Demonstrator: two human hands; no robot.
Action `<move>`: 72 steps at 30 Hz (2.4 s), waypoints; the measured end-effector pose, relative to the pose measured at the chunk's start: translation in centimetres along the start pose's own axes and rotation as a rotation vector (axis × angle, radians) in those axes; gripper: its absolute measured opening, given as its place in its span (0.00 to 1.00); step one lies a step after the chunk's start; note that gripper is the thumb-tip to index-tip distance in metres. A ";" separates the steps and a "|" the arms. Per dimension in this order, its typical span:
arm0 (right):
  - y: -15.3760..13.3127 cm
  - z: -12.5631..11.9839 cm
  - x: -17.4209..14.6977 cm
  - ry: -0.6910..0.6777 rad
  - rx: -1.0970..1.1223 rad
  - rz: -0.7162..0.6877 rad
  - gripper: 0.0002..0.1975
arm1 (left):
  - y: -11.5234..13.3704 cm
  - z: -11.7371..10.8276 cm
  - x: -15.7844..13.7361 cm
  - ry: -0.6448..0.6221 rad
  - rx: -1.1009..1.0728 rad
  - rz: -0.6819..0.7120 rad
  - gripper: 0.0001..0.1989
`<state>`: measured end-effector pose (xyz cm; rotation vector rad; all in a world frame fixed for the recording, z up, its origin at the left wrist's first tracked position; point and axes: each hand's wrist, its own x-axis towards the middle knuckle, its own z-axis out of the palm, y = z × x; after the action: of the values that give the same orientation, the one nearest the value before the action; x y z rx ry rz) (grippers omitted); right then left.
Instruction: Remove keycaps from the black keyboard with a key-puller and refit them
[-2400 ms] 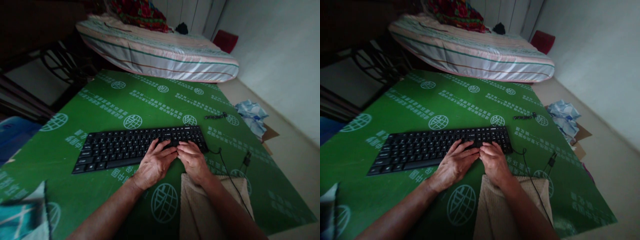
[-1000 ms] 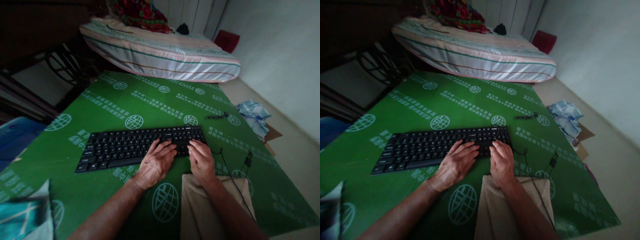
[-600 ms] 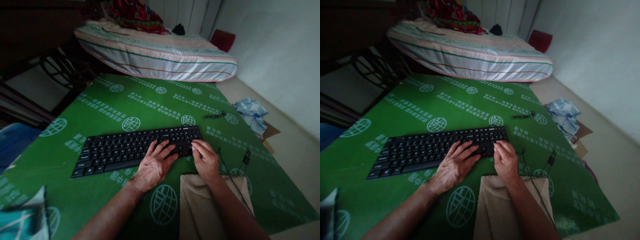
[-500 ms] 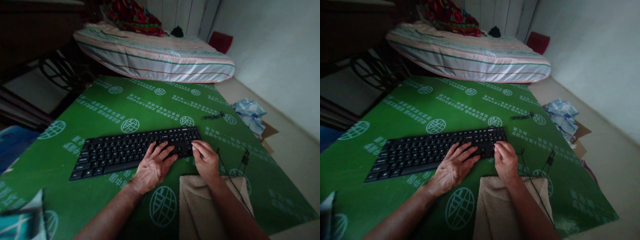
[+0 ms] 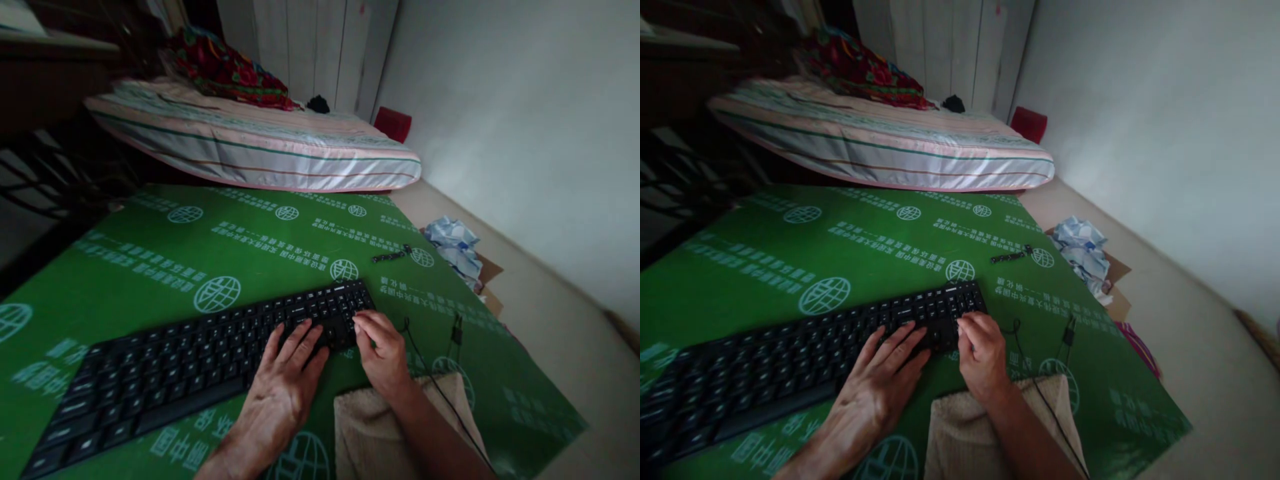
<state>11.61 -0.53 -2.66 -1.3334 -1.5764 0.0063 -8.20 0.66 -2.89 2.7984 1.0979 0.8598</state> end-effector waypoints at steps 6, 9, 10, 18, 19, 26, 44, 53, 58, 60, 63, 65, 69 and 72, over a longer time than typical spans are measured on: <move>-0.7 -0.4 0.3 -0.015 0.012 -0.002 0.13 | -0.6 0.6 0.0 0.039 -0.042 0.042 0.17; -1.8 -2.0 1.4 -0.038 -0.048 -0.019 0.12 | -0.7 0.5 0.0 0.059 -0.043 0.034 0.17; -2.0 -2.7 2.0 -0.058 -0.089 -0.035 0.11 | -0.7 0.5 0.1 0.071 -0.044 0.035 0.16; 5.0 -6.2 10.3 -0.343 -0.580 -0.038 0.10 | -0.9 1.0 -0.3 0.065 -0.029 0.035 0.17; 6.4 -6.0 11.2 -0.436 -0.674 -0.018 0.10 | -0.9 1.0 -0.4 0.066 -0.030 0.035 0.17; 11.2 -3.5 14.8 -0.708 -0.804 -0.040 0.10 | -0.9 0.8 -0.4 0.064 -0.044 0.034 0.16; 13.9 -0.3 17.0 -0.953 -0.803 -0.161 0.06 | -0.7 0.7 -0.5 0.038 -0.074 0.003 0.16; 11.0 -0.7 16.4 -0.948 -0.647 -0.252 0.05 | -0.2 -0.6 0.4 0.039 -0.058 0.033 0.16; 4.9 -2.1 11.7 -0.855 -0.332 -0.425 0.05 | 0.2 -1.5 0.9 -0.023 -0.058 0.037 0.15; 2.4 -2.4 9.1 -0.810 -0.206 -0.459 0.05 | 0.2 -1.4 0.8 -0.032 -0.063 0.026 0.14; -0.3 -2.3 5.7 -0.777 -0.180 -0.454 0.05 | 0.3 -1.2 0.8 -0.035 -0.074 0.012 0.14; -1.0 -2.0 4.3 -0.760 -0.217 -0.445 0.06 | 0.3 -1.2 0.8 -0.041 -0.083 0.013 0.15; -0.9 -1.6 3.4 -0.752 -0.256 -0.463 0.06 | 0.5 -1.3 0.9 -0.052 -0.096 0.002 0.15; -0.4 -1.5 3.2 -0.742 -0.252 -0.466 0.06 | 0.5 -1.3 0.9 -0.054 -0.102 0.000 0.15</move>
<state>12.74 0.85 0.45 -1.1778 -2.5657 0.0169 -8.03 0.63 -1.27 2.7214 1.0169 0.8108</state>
